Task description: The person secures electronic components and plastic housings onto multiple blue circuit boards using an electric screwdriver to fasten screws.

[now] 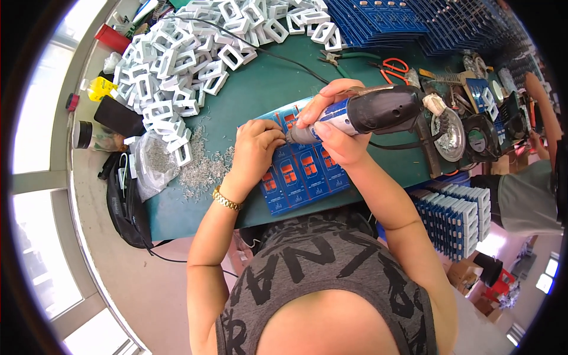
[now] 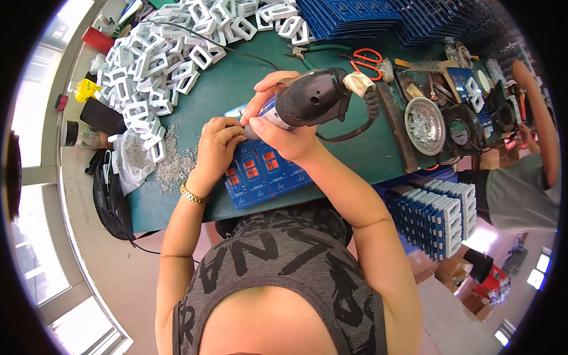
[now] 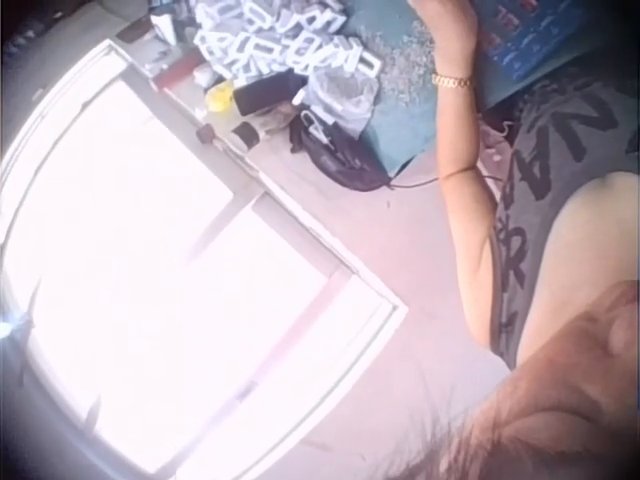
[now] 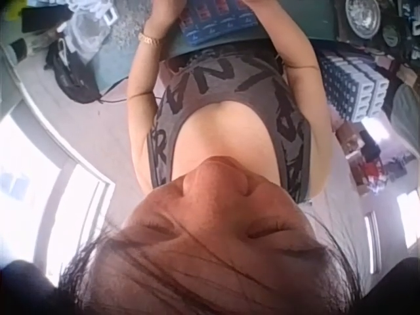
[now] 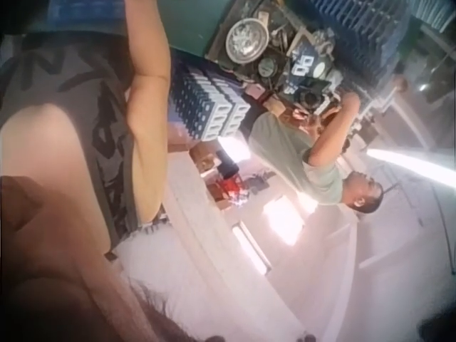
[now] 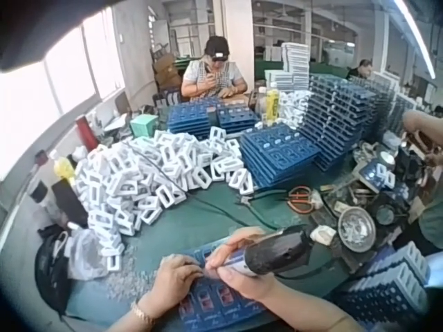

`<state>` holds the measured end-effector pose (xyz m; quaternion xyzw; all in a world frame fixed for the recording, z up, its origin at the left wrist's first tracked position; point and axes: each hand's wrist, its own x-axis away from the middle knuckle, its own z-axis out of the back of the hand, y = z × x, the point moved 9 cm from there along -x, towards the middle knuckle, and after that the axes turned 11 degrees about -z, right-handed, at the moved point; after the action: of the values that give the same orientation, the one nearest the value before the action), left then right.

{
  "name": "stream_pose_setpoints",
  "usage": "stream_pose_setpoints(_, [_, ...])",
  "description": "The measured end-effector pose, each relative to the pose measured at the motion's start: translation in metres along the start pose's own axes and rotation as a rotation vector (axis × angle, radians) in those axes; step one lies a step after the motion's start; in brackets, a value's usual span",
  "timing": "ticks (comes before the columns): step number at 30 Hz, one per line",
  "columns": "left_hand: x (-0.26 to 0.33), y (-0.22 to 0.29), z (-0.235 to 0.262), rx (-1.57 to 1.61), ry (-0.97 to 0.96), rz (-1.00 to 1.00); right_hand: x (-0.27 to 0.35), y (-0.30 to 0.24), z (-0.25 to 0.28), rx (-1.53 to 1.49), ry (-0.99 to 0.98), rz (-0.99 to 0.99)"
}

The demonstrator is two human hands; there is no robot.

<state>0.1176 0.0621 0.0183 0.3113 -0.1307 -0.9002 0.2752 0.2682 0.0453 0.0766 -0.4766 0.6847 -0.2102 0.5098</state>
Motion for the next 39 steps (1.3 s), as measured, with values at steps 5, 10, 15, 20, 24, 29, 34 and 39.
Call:
stream_pose_setpoints(5, [0.003,-0.001,0.003,-0.003,0.055,-0.026,-0.005,-0.001,-0.01,0.024,-0.063,-0.001])
stream_pose_setpoints(10, [0.005,0.002,0.011,-0.029,0.103,-0.053,-0.01,0.003,-0.027,0.158,-0.106,-0.03])
stream_pose_setpoints(15, [0.03,-0.035,0.054,-0.153,0.233,0.253,-0.019,0.017,-0.043,0.167,-0.137,-0.203])
stream_pose_setpoints(20, [0.063,-0.075,0.05,-0.043,0.043,0.501,-0.036,0.024,-0.061,0.37,-0.258,-0.214])
stream_pose_setpoints(24, [0.051,-0.066,0.044,-0.186,-0.04,0.355,-0.038,0.033,-0.061,0.261,-0.321,-0.289])
stream_pose_setpoints(29, [0.05,-0.062,0.043,-0.279,-0.072,0.302,-0.037,0.034,-0.065,0.314,-0.386,-0.264])
stream_pose_setpoints(34, [0.051,-0.065,0.052,-0.046,0.041,0.308,-0.03,0.033,-0.063,0.207,-0.307,-0.299])
stream_pose_setpoints(39, [0.049,-0.062,0.04,-0.115,-0.076,0.301,-0.04,0.036,-0.055,0.105,-0.353,-0.315])
